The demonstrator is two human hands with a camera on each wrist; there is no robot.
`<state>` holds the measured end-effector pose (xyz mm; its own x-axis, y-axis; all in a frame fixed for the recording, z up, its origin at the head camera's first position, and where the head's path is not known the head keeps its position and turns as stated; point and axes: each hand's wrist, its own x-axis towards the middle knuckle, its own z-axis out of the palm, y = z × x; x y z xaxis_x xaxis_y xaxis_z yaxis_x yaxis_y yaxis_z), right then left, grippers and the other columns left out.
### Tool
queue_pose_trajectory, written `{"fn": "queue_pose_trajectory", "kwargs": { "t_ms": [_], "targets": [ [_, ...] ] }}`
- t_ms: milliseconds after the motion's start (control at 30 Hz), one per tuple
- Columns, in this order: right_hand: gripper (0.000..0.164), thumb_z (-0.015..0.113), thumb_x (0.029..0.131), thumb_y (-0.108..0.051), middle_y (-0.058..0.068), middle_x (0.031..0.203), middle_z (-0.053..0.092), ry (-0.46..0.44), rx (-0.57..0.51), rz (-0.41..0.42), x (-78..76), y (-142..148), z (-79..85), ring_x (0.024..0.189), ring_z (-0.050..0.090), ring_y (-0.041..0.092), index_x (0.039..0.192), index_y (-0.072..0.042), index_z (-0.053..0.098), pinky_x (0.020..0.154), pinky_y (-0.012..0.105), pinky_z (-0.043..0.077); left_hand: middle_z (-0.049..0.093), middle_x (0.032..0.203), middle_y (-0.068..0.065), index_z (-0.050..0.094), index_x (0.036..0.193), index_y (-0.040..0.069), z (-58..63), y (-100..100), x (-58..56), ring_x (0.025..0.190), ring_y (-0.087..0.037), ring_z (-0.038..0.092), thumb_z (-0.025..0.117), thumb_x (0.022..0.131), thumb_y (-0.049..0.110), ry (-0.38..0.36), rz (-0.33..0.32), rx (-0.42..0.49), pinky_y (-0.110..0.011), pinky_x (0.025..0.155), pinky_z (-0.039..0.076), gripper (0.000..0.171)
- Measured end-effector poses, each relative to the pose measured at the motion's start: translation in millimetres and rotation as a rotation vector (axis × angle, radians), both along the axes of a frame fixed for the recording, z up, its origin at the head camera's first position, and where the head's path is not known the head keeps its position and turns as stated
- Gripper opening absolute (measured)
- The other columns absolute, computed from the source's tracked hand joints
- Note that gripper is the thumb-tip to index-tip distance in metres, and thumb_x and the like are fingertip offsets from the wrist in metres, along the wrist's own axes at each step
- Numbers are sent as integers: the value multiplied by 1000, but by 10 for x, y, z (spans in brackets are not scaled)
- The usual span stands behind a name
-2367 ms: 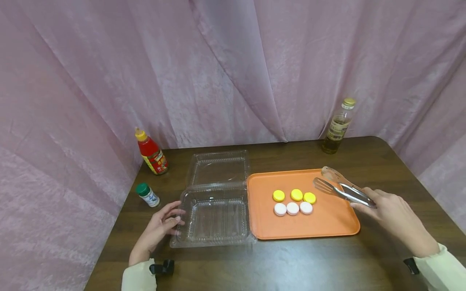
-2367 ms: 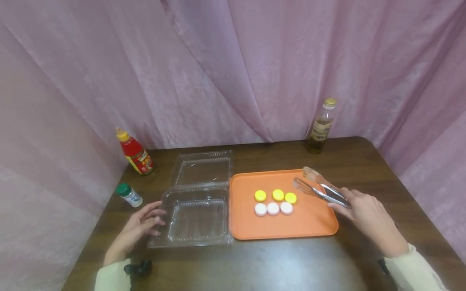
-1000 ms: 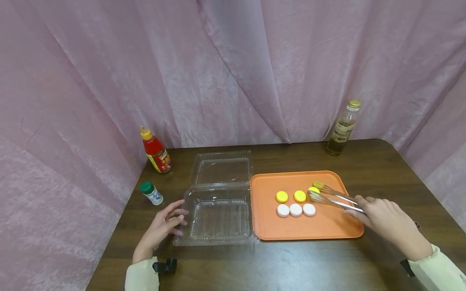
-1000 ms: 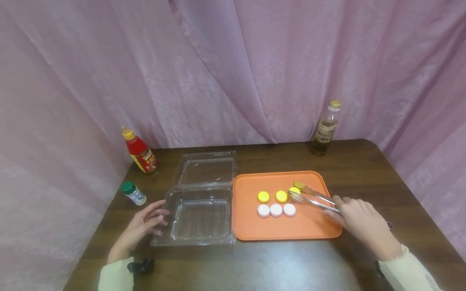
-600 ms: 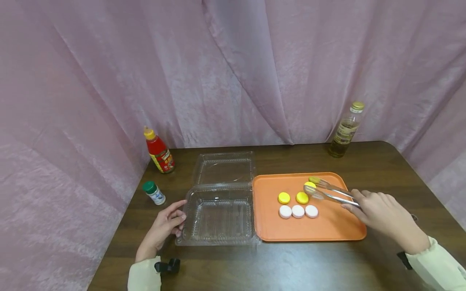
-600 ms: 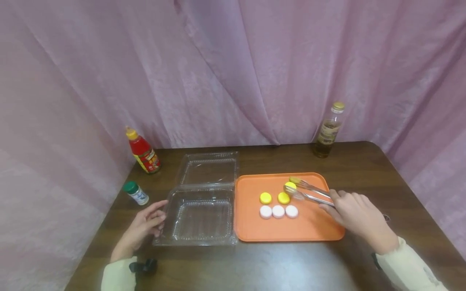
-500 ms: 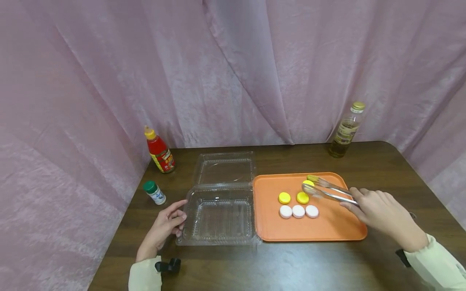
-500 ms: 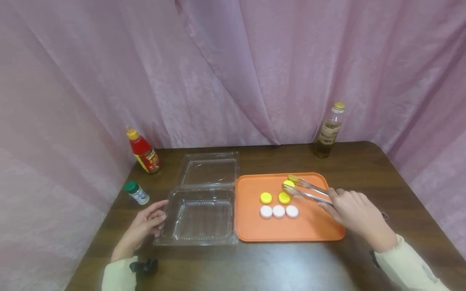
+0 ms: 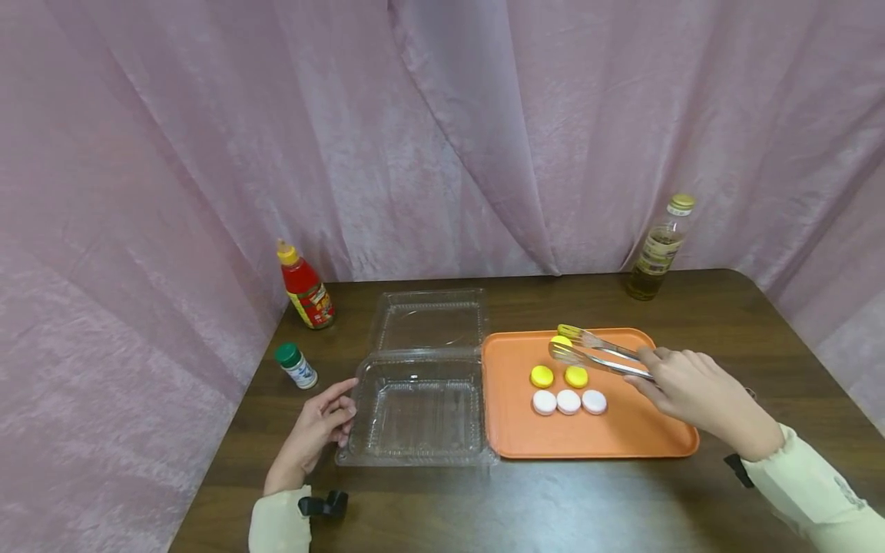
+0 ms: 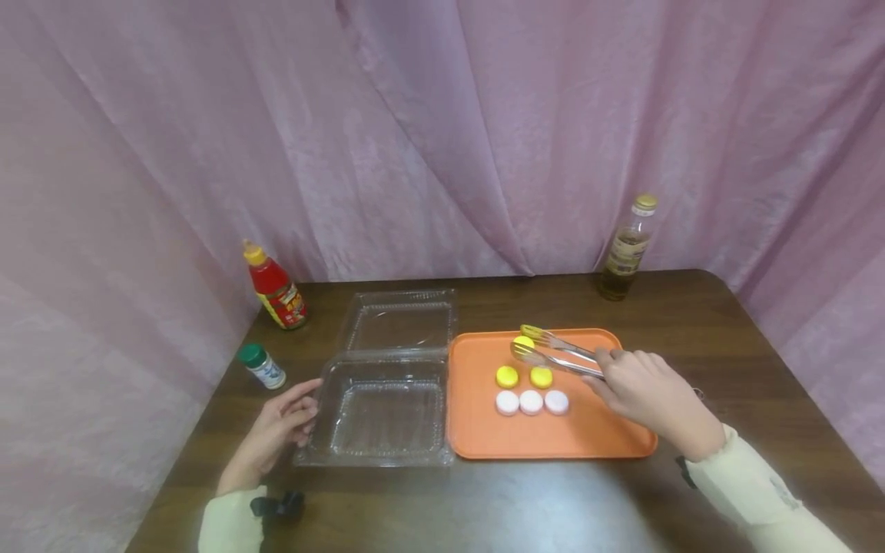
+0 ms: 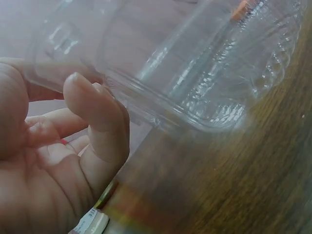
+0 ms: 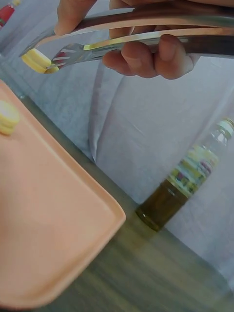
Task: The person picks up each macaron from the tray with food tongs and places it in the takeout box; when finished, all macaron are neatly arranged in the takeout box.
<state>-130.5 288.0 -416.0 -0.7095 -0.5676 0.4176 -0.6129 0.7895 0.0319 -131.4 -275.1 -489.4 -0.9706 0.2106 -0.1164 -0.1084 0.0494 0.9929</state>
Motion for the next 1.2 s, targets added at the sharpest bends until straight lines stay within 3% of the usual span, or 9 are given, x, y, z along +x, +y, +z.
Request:
{"fn": "queue_pose_trajectory", "kwargs": {
  "t_ms": [133, 300, 467, 633, 800, 1200],
  "targets": [
    [35, 57, 102, -39, -10, 57, 29, -22, 5, 1, -34, -104, 36, 43, 26, 6, 88, -7, 51, 37, 24, 22, 53, 89, -2, 36, 148, -11, 6, -10, 14, 66, -10, 50, 49, 95, -7, 24, -14, 14, -21, 50, 46, 55],
    [25, 73, 88, -20, -7, 60, 35, -69, 33, 1, -75, -240, 98, 43, 27, 7, 92, -4, 54, 37, 24, 24, 53, 89, -2, 35, 148, -12, -3, -2, 29, 66, -10, 50, 48, 93, -8, 21, -9, 31, -21, 50, 45, 57],
    [28, 76, 87, -20, -3, 66, 46, -121, 44, 5, -128, -401, 184, 46, 35, 7, 100, -1, 60, 38, 24, 28, 52, 90, -4, 36, 148, -11, -6, 9, 42, 66, -11, 51, 47, 94, -8, 18, 3, 30, -21, 50, 46, 56],
    [24, 74, 87, -19, -8, 62, 37, -93, 16, 65, -205, -572, 210, 46, 31, 6, 92, -4, 57, 40, 24, 25, 52, 90, -7, 38, 148, -10, 2, 15, 27, 67, -12, 51, 47, 94, -8, 17, 11, 22, -21, 50, 46, 55],
    [25, 73, 88, -22, -7, 65, 37, -51, 14, 113, -267, -739, 189, 45, 27, 5, 92, -5, 55, 41, 23, 23, 52, 89, -6, 38, 147, -9, 13, 24, 24, 67, -12, 51, 47, 92, -9, -2, 24, 27, -21, 49, 46, 56],
    [25, 72, 93, -22, -8, 61, 34, -108, -22, 222, -344, -1187, 191, 44, 21, 2, 100, -4, 57, 42, 21, 18, 52, 90, -4, 39, 148, -8, 25, 54, 38, 67, -12, 50, 48, 91, -9, 2, 33, 21, -21, 49, 44, 58]
  ]
}}
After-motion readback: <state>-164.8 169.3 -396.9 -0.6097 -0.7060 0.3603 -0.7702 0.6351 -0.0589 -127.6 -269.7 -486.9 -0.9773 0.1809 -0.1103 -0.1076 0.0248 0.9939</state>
